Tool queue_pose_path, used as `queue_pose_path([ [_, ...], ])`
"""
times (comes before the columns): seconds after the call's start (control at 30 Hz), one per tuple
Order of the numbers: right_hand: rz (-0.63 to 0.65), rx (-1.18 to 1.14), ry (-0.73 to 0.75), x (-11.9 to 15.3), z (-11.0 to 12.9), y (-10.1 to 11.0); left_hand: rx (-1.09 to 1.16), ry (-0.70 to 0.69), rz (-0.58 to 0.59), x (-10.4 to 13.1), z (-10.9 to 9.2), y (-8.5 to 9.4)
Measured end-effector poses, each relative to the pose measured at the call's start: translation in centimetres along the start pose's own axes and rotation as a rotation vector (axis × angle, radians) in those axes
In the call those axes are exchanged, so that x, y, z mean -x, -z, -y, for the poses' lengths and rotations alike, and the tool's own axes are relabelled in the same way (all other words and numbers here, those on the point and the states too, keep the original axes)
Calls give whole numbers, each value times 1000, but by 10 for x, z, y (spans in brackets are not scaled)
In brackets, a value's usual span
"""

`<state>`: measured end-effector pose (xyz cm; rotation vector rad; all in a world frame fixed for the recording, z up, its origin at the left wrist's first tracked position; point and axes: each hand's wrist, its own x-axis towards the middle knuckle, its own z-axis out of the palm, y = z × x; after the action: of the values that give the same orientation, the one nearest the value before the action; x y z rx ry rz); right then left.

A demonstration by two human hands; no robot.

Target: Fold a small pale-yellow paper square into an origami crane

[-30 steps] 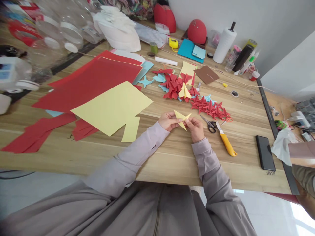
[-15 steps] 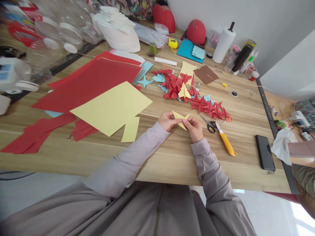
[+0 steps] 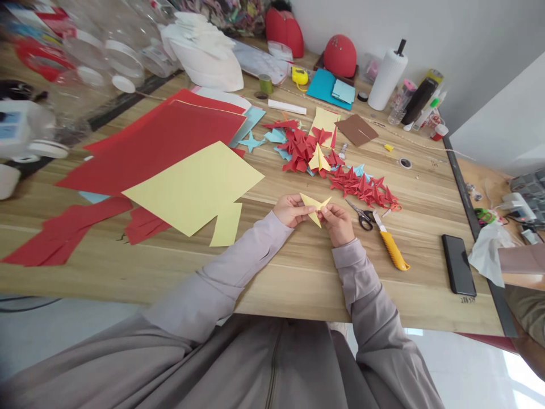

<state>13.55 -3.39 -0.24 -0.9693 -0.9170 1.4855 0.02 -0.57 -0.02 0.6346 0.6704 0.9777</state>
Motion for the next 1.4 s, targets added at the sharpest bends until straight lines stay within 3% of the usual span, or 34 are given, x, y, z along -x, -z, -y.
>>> queue_pose_path([
  [0.23, -134, 13, 46, -1, -1, -5, 26, -51, -57, -1, 2, -5],
  [0.43, -83, 53, 41, 0, -4, -2, -60, -110, -114, -4, 3, 0],
  [0.63, -118, 103, 97, -1, -6, -2, -314, -84, 13, -2, 4, 2],
  [0.73, -97, 208, 115, -3, -9, 1, -351, -89, 19, 0, 5, -1],
  [1.0, -139, 34, 115, -3, -5, 3, -278, -206, -145, -3, 1, -1],
  [1.2, -78, 121, 129, -1, -5, -2, -295, -181, -93, 2, -1, -4],
  [1.4, -227, 9, 29, -1, 4, -3, -220, -235, -61, 1, -2, -2],
])
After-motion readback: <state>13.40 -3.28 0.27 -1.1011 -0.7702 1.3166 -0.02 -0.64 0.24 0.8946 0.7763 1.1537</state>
